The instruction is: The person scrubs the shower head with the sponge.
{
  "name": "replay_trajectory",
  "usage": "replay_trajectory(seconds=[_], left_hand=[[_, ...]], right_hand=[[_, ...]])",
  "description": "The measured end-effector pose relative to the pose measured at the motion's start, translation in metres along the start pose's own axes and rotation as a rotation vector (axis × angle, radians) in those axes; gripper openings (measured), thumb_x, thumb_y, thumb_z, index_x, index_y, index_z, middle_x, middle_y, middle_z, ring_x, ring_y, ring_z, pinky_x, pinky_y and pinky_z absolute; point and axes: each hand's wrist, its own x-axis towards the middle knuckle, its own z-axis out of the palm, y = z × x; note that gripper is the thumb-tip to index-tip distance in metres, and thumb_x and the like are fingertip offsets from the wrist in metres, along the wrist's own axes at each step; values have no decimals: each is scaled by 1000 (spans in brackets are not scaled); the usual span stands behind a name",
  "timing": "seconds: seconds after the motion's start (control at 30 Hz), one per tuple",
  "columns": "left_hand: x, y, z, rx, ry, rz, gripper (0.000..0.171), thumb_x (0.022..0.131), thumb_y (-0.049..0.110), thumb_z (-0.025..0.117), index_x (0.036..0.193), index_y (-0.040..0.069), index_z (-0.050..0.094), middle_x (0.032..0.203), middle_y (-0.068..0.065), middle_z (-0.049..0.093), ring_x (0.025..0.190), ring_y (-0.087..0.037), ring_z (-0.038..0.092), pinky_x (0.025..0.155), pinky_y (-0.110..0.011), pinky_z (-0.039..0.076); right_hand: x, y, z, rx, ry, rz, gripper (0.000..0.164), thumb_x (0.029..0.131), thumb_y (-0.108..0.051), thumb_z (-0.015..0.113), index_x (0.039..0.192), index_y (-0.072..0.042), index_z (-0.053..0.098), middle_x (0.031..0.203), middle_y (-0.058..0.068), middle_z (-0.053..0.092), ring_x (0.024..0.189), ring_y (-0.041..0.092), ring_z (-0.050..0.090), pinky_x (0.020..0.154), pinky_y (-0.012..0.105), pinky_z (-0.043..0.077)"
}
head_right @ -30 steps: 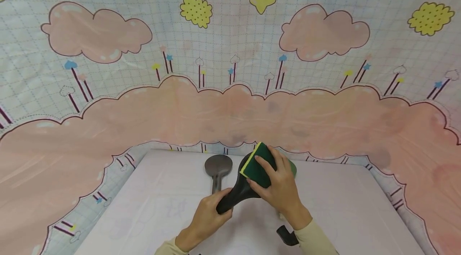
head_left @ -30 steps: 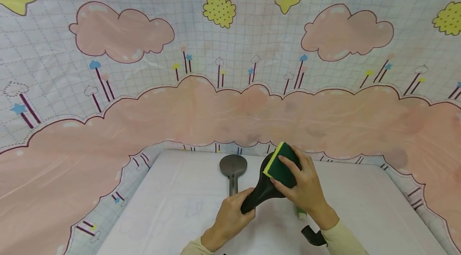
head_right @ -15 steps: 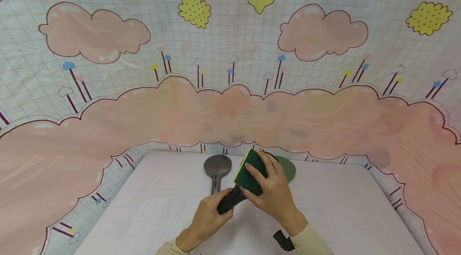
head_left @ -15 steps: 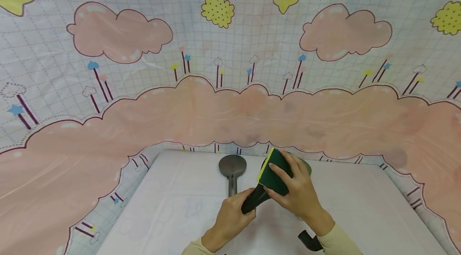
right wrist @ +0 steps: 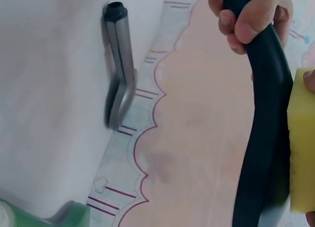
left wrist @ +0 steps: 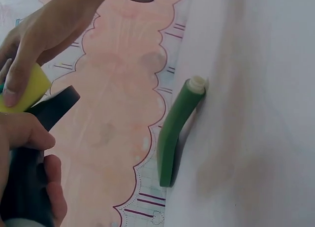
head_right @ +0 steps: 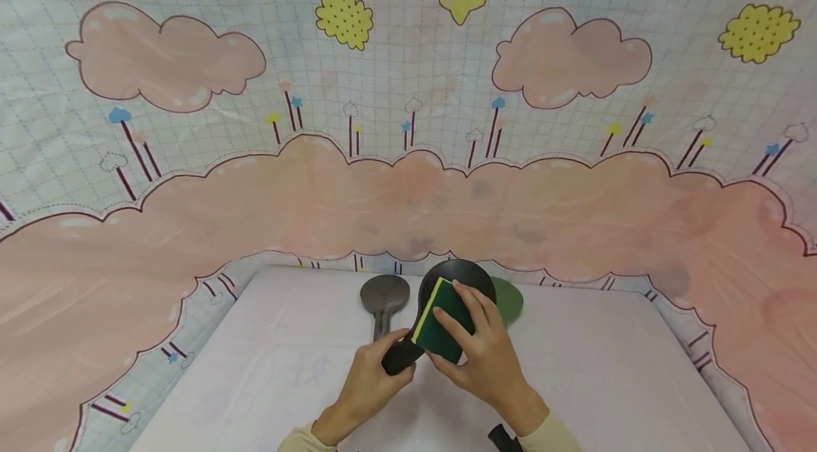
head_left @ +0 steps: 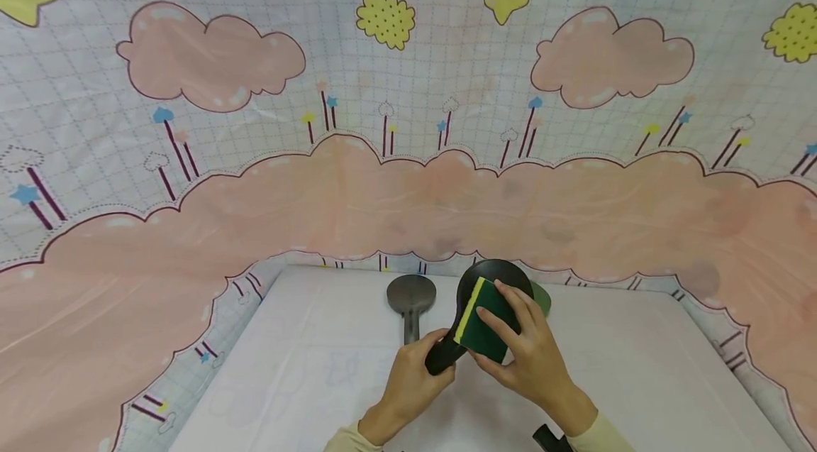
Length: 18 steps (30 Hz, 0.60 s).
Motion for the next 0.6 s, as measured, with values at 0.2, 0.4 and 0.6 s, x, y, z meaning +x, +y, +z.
replay_trajectory(seconds=[0.2, 0.4, 0.6], left_hand=[[3, 4, -1, -78, -6, -69, 44, 77, 4, 75, 120, 7, 65, 85, -2, 72, 70, -1, 59, 64, -17, 50], [5, 8, -4, -107, 2, -121, 47, 77, 5, 74, 123, 8, 64, 89, -4, 73, 73, -2, 61, 66, -19, 51], [6, 9, -5, -161, 5, -175, 48, 78, 6, 75, 124, 10, 63, 90, -6, 74, 73, -3, 61, 65, -20, 51]], right_hand=[[2, 7, -2, 15, 56, 2, 56, 90, -61, 55, 123, -18, 67, 142, 23, 51, 123, 40, 48, 119, 21, 16], [2, 15, -4, 15, 86, 37, 58, 90, -61, 55, 122, -14, 67, 141, 24, 50, 122, 40, 49, 117, 16, 19], [0, 19, -7, 14, 108, 107, 62, 89, -64, 55, 122, -14, 67, 141, 25, 50, 124, 39, 46, 115, 13, 20]])
